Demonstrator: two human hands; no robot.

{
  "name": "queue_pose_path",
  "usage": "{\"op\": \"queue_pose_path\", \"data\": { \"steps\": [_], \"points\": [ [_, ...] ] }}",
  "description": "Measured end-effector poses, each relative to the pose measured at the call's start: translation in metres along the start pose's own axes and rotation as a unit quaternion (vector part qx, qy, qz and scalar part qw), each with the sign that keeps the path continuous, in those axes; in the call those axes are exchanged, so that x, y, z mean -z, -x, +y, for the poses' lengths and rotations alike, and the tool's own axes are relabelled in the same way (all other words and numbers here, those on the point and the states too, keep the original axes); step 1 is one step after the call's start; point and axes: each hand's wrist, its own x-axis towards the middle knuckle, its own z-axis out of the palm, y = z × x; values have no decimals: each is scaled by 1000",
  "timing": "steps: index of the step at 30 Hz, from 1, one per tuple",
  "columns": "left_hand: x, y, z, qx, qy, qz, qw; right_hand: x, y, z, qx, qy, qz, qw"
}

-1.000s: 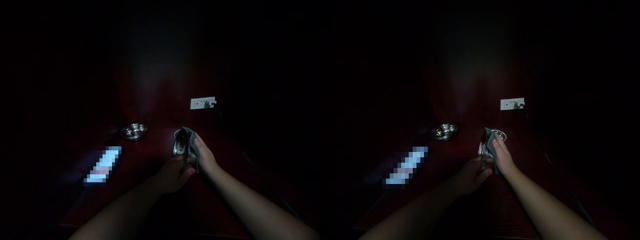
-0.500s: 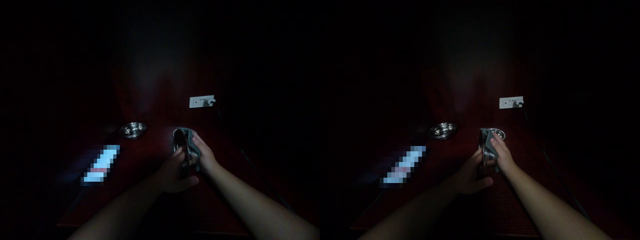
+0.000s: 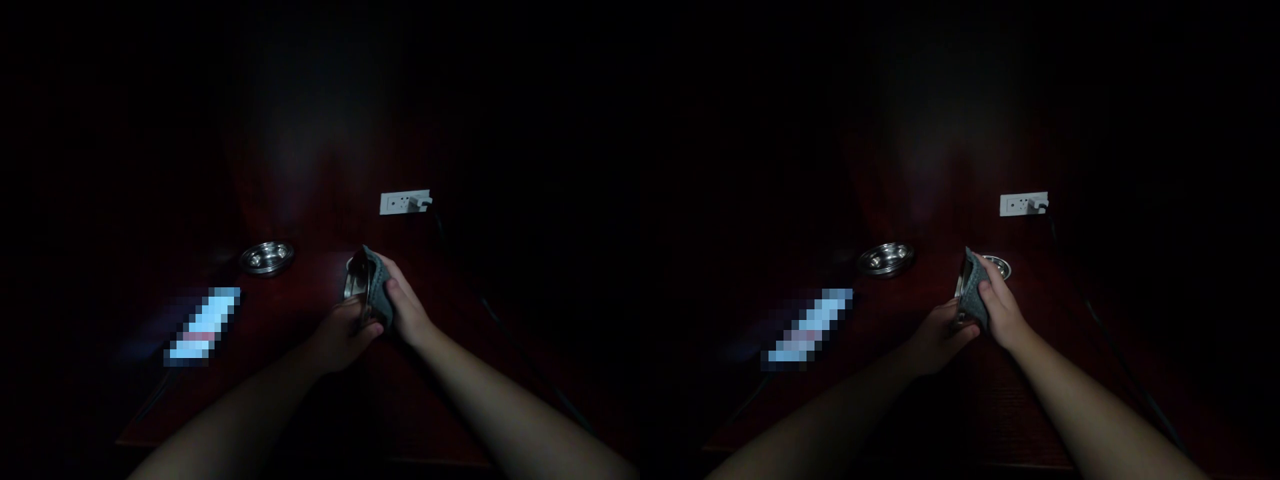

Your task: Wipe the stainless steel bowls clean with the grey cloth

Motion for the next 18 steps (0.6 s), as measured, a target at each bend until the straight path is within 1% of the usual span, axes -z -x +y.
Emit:
{"op": "queue_pose_path", "data": {
  "steps": [2, 4, 10, 14, 18],
  "points": [
    [1, -1, 0, -16, -22, -7, 1000, -1, -1, 2, -35, -21, 35, 999],
    [2, -2, -2, -25, -37, -15, 999, -1, -3, 3, -57, -14, 53, 997],
    [5, -3, -5, -42, -50, -35, 997, 1, -5, 3, -53, -6, 33, 998],
    [6, -3, -7, -57, -49, -47, 996, 2, -4, 3, -73, -4, 45, 996],
    [5, -3, -9, -58, -45, -43, 996, 2, -4, 3, -90, -3, 41, 995]
  ]
}}
